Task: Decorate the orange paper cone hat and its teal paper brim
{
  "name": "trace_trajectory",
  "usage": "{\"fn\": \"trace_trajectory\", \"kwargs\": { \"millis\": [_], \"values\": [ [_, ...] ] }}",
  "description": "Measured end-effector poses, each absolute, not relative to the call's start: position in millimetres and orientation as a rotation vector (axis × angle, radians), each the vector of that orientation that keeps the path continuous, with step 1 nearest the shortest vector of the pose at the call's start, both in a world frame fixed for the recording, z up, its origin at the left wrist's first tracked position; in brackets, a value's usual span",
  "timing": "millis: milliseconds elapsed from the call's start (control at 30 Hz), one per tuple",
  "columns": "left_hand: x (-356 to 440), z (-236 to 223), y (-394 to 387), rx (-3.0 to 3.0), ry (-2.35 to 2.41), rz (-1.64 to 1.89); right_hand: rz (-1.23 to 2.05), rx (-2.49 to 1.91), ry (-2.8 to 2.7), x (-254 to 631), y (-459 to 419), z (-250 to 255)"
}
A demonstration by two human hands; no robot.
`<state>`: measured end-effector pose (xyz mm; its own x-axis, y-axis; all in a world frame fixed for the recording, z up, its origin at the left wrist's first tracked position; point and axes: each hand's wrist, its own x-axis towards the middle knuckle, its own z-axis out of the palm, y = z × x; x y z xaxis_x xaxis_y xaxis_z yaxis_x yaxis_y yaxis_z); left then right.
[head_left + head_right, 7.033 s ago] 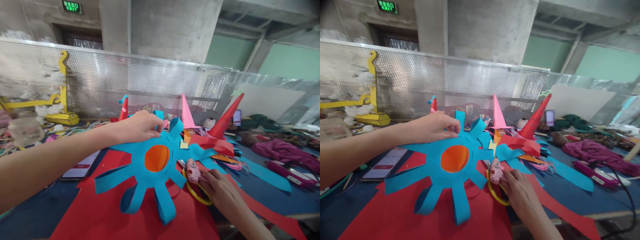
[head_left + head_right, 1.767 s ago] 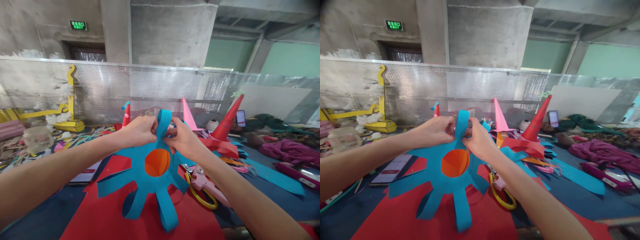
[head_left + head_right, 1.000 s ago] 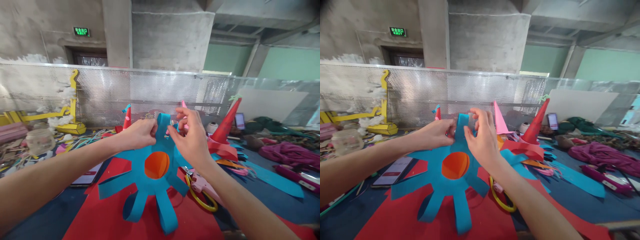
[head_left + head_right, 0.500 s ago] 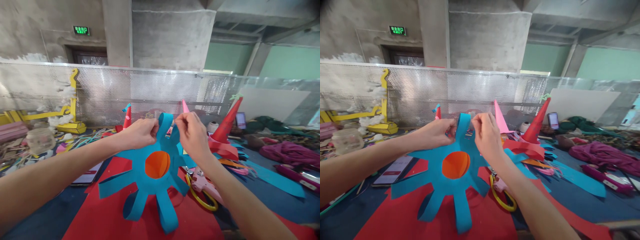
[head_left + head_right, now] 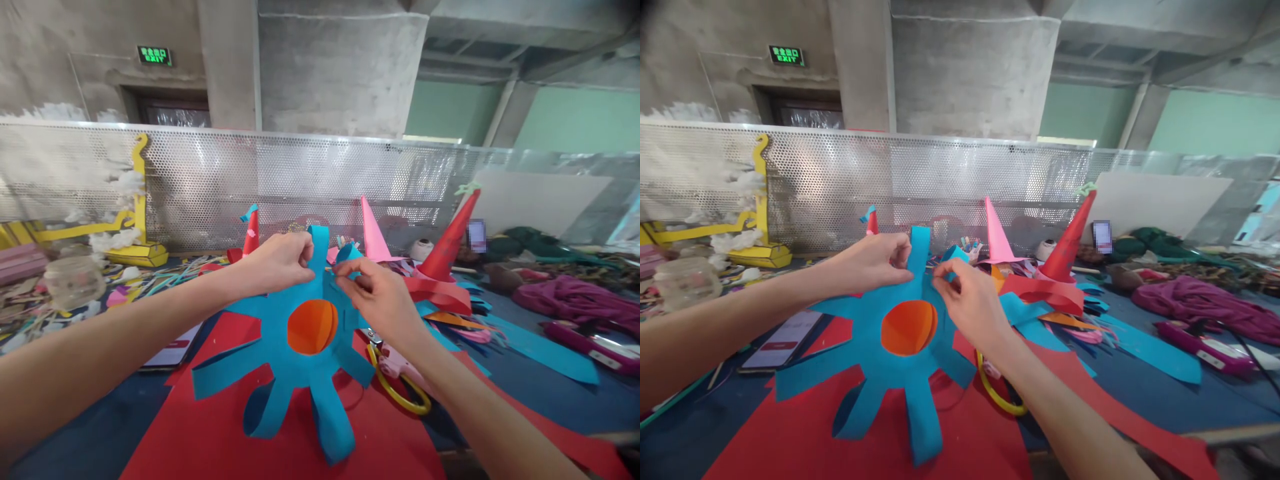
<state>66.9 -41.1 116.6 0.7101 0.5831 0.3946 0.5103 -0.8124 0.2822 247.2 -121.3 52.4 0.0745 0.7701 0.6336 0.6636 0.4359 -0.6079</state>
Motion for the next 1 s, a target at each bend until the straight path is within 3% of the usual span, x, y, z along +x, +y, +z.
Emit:
{"fn": "trace_trajectory", "kwargs": {
  "millis": [133,333,1000],
  "values": [
    [68.2,116.7,-43.1,2.762,0.892,0.694,0.052,-1.319,-1.665,241.6,-105.7,56.0],
    [67.2,112.7,-41.4,2.767,0.906,0.674,0.21,-1.337,-1.74,242.0,-95.2,62.6],
    [66.2,115.4,-47.6,2.83,0.867,0.676,0.015,-1.284,-1.744,240.9,-110.4,65.3]
  ]
}}
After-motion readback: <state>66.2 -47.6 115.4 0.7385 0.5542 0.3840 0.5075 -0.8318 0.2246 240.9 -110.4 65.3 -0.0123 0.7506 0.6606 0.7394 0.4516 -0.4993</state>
